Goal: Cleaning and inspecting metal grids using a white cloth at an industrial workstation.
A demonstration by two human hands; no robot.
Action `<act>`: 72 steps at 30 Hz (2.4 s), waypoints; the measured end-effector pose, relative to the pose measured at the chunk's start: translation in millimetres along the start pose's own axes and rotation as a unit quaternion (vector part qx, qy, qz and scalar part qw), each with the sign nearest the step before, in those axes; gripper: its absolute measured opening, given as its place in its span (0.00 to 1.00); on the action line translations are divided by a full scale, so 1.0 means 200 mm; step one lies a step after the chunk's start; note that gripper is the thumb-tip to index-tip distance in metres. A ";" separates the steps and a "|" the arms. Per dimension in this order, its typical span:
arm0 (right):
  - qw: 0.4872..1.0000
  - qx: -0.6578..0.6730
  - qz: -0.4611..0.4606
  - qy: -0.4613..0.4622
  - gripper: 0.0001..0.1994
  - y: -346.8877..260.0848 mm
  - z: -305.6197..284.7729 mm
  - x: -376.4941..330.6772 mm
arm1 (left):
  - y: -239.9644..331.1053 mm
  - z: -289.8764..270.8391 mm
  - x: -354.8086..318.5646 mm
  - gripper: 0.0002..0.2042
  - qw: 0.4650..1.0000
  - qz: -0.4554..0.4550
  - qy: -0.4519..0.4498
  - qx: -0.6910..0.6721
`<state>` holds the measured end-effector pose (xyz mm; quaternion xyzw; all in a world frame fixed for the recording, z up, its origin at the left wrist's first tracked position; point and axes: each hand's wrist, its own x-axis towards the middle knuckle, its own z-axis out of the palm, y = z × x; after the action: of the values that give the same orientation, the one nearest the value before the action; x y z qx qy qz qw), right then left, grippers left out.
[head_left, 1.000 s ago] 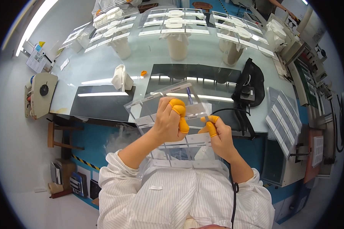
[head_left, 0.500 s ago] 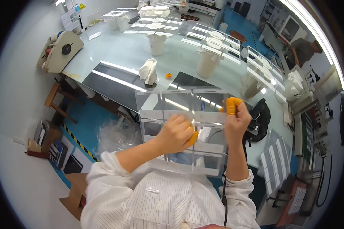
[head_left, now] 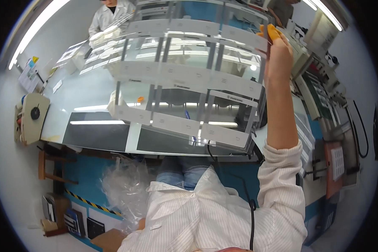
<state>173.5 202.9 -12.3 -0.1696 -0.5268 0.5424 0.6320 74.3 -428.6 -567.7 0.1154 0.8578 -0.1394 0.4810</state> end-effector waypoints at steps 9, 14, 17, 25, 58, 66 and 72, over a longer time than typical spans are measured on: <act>0.997 0.073 0.012 0.030 0.05 -0.23 0.14 -0.09 | 0.11 -0.08 0.12 0.28 0.988 0.131 -0.058 0.062; 0.994 0.105 -0.022 0.018 0.06 -0.19 0.05 0.00 | 0.02 -0.04 0.22 0.28 0.971 0.198 -0.106 0.084; 0.994 0.110 -0.008 0.017 0.06 -0.19 0.03 0.01 | 0.02 0.00 0.25 0.28 0.961 0.233 -0.129 0.074; 0.997 0.067 0.038 0.002 0.07 -0.06 -0.21 0.14 | 0.58 -1.02 -0.73 0.13 0.962 0.222 -0.132 0.088; 0.995 0.046 -0.007 -0.083 0.13 0.01 -0.38 -0.14 | 1.13 -1.69 -1.39 0.11 0.498 0.652 0.139 -0.555; 0.994 0.074 -0.042 -0.064 0.13 -0.03 -0.45 -0.17 | 1.18 -1.66 -1.38 0.09 0.509 0.655 0.121 -0.545; 0.990 0.085 -0.061 -0.096 0.13 -0.04 -0.46 -0.20 | 1.20 -1.64 -1.37 0.09 0.516 0.647 0.112 -0.550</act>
<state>261.4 198.3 -60.8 -0.0296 -0.5461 0.5595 0.6228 33.0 -105.8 -200.5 0.3653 0.4982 0.7245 0.3057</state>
